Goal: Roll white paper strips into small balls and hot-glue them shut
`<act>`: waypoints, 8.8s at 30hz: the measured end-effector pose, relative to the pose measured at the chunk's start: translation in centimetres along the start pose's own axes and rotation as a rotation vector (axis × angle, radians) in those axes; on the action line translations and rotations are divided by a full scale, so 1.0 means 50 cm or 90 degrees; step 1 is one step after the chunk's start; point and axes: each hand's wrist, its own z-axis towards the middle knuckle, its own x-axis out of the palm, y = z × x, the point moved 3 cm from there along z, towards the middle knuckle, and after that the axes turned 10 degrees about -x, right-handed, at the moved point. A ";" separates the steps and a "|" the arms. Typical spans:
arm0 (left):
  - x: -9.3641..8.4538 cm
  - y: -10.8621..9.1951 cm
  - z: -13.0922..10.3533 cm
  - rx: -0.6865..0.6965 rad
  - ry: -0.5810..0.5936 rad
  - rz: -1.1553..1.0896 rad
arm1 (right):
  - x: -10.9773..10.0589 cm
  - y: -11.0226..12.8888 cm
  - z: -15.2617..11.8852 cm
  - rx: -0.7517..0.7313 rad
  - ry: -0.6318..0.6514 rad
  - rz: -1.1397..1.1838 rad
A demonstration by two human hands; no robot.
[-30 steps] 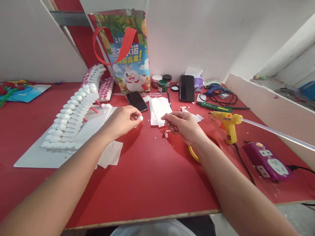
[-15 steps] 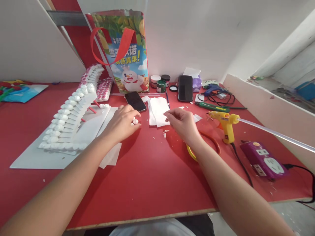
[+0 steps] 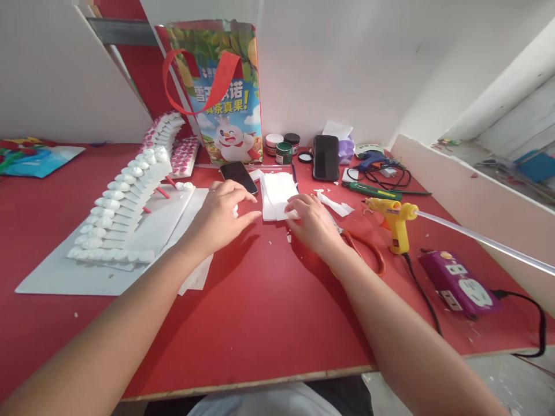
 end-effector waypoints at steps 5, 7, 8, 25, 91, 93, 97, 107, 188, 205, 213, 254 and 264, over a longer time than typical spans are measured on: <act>0.007 -0.041 -0.003 -0.088 -0.031 -0.165 | -0.003 -0.007 0.004 0.046 -0.029 0.092; 0.020 -0.031 -0.014 -0.119 -0.073 -0.222 | -0.006 -0.003 0.004 0.069 -0.032 0.125; 0.026 -0.022 -0.020 -0.135 -0.106 -0.236 | -0.009 -0.001 0.004 0.086 -0.041 0.140; 0.084 -0.035 -0.045 -0.370 0.258 -0.958 | -0.097 0.014 -0.010 0.260 -0.269 0.850; 0.062 -0.007 -0.044 -0.284 0.270 -0.621 | -0.047 0.030 -0.009 0.174 0.048 0.467; 0.065 -0.004 -0.046 -0.297 0.276 -0.613 | -0.040 0.031 -0.008 0.170 0.033 0.456; 0.065 0.000 -0.045 -0.281 0.271 -0.678 | -0.041 0.029 -0.007 0.155 -0.005 0.523; 0.045 0.002 -0.036 -0.269 0.201 -0.861 | -0.054 0.008 -0.008 0.125 -0.031 0.700; 0.051 -0.018 -0.042 -0.054 0.211 -0.539 | -0.033 0.057 -0.018 0.220 0.269 0.821; 0.034 -0.035 -0.048 0.114 0.114 -0.418 | -0.033 0.045 -0.016 0.212 0.272 0.848; 0.033 -0.033 -0.047 0.191 0.055 -0.346 | -0.036 0.039 -0.016 0.188 0.259 0.843; 0.040 -0.041 -0.053 0.166 0.077 -0.243 | -0.036 0.056 -0.016 0.250 0.184 0.664; 0.037 -0.060 -0.063 0.346 -0.039 -0.078 | -0.025 0.056 -0.011 0.334 0.158 0.849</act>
